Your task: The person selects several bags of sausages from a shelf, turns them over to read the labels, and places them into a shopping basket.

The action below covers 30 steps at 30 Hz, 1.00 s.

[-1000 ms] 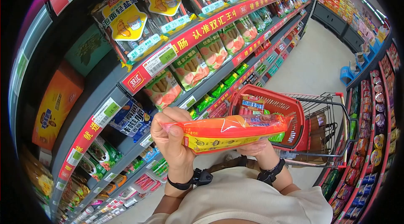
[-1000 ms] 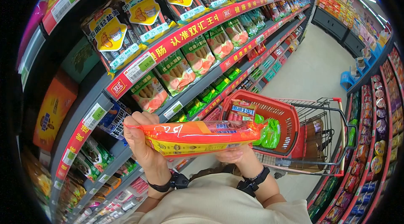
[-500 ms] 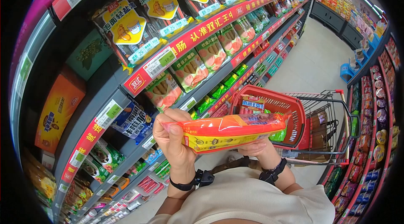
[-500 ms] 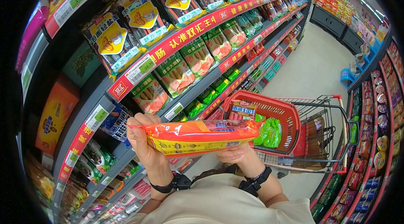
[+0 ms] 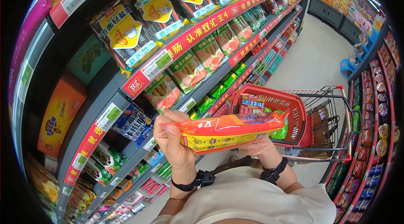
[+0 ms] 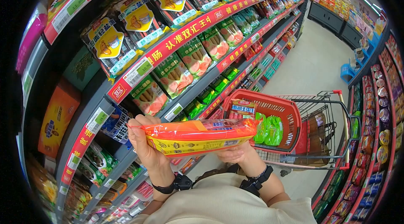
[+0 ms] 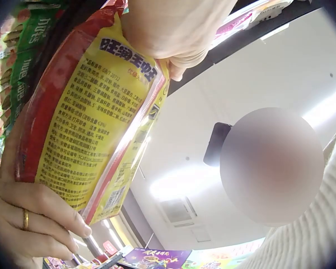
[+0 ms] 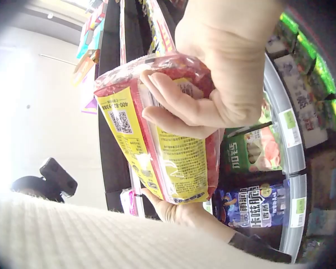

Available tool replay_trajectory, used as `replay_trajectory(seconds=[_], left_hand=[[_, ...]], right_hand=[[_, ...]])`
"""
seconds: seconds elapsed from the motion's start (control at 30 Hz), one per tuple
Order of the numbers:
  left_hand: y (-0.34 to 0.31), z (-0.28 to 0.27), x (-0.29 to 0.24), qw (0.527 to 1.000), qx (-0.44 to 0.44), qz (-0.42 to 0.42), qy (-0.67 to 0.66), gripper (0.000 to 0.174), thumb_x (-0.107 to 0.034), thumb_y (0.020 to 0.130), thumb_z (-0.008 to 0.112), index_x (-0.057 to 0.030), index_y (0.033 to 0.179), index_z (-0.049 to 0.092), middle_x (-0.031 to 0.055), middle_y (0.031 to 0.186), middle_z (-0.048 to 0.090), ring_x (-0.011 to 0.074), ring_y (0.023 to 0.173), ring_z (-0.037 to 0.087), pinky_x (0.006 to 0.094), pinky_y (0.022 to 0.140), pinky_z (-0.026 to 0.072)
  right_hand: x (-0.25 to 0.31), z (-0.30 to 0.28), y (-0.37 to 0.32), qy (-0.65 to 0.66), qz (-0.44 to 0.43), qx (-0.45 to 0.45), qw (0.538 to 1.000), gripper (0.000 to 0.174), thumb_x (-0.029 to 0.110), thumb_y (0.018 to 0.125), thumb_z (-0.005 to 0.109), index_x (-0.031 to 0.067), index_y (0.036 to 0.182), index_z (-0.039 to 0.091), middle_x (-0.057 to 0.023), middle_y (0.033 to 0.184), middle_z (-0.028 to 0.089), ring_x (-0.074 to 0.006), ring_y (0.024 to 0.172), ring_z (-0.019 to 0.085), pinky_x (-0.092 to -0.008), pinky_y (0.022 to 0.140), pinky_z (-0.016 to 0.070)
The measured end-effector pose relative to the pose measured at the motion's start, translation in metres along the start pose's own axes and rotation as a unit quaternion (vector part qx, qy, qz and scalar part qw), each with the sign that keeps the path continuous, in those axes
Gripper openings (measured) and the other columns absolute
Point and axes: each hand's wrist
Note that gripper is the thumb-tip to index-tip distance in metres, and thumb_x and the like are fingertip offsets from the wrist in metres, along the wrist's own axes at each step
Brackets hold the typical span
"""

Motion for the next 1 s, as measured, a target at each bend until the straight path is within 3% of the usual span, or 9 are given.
replay_trajectory(seconds=[0.33,0.43,0.53,0.7,0.8,0.9,1.0], left_hand=[[-0.001,0.0,0.001,1.0,0.006,0.001,-0.009,0.033,-0.026,0.087,0.066,-0.0091,0.072,0.042,0.0047,0.07,0.051,0.0133,0.064,0.045,0.0269,0.06,0.0371],[-0.001,-0.001,0.001,1.0,0.008,0.005,-0.009,0.033,-0.026,0.087,0.065,-0.0092,0.072,0.041,0.0045,0.07,0.051,0.0131,0.064,0.044,0.0266,0.061,0.0367],[0.0,-0.001,0.001,1.0,0.015,0.0,-0.008,0.033,-0.027,0.09,0.062,-0.0088,0.072,0.041,0.0048,0.07,0.051,0.0127,0.064,0.045,0.0263,0.062,0.0373],[0.002,0.0,0.003,0.998,-0.048,-0.034,0.016,0.032,-0.027,0.093,0.056,-0.0075,0.074,0.041,0.0056,0.072,0.052,0.012,0.065,0.048,0.0264,0.061,0.0409],[0.002,-0.003,0.006,0.999,-0.032,-0.029,0.022,0.033,-0.03,0.094,0.054,-0.0071,0.074,0.041,0.0059,0.072,0.052,0.0124,0.064,0.048,0.0265,0.06,0.0415],[0.002,-0.003,0.009,0.999,-0.027,-0.034,-0.009,0.035,-0.033,0.095,0.052,-0.0065,0.074,0.041,0.0064,0.072,0.052,0.0129,0.064,0.048,0.0265,0.06,0.0413],[0.002,-0.004,0.008,0.999,-0.017,-0.038,-0.005,0.04,-0.038,0.096,0.049,-0.0064,0.072,0.041,0.0071,0.072,0.051,0.0137,0.064,0.047,0.0277,0.061,0.0406]], right_hand=[[-0.003,0.008,0.004,0.004,-0.003,0.034,0.999,0.056,0.028,0.088,0.057,-0.0057,0.129,0.04,-0.0169,0.076,0.06,-0.0102,0.032,0.043,-0.0179,0.025,0.0354],[-0.002,0.007,0.002,0.003,-0.012,0.004,1.0,0.057,0.029,0.087,0.057,-0.0047,0.13,0.041,-0.0195,0.08,0.059,-0.0114,0.033,0.043,-0.0181,0.025,0.0357],[-0.001,0.0,0.001,0.018,0.009,0.043,0.999,0.06,0.033,0.087,0.058,-0.0031,0.131,0.041,-0.0225,0.087,0.059,-0.0121,0.034,0.043,-0.0179,0.025,0.0363],[-0.002,0.002,0.004,0.018,0.028,0.074,0.997,0.065,0.039,0.087,0.057,0.0013,0.136,0.037,-0.024,0.093,0.059,-0.0112,0.034,0.043,-0.0179,0.025,0.0365],[-0.006,0.009,0.003,0.029,-0.018,0.02,0.999,0.064,0.039,0.088,0.056,0.0027,0.137,0.037,-0.0243,0.094,0.058,-0.0103,0.033,0.043,-0.0181,0.025,0.0362],[-0.004,-0.001,0.0,0.023,-0.016,0.039,0.999,0.064,0.038,0.088,0.055,0.0009,0.137,0.036,-0.025,0.098,0.058,-0.0099,0.032,0.044,-0.0181,0.025,0.0362],[-0.004,-0.001,-0.004,0.024,-0.024,0.016,0.999,0.062,0.037,0.089,0.054,-0.0022,0.135,0.037,-0.0226,0.088,0.06,-0.0097,0.031,0.044,-0.0182,0.025,0.0366]])
Point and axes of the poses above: each hand's wrist, its own y-axis towards the middle knuckle, its own z-axis out of the palm, x = y × z
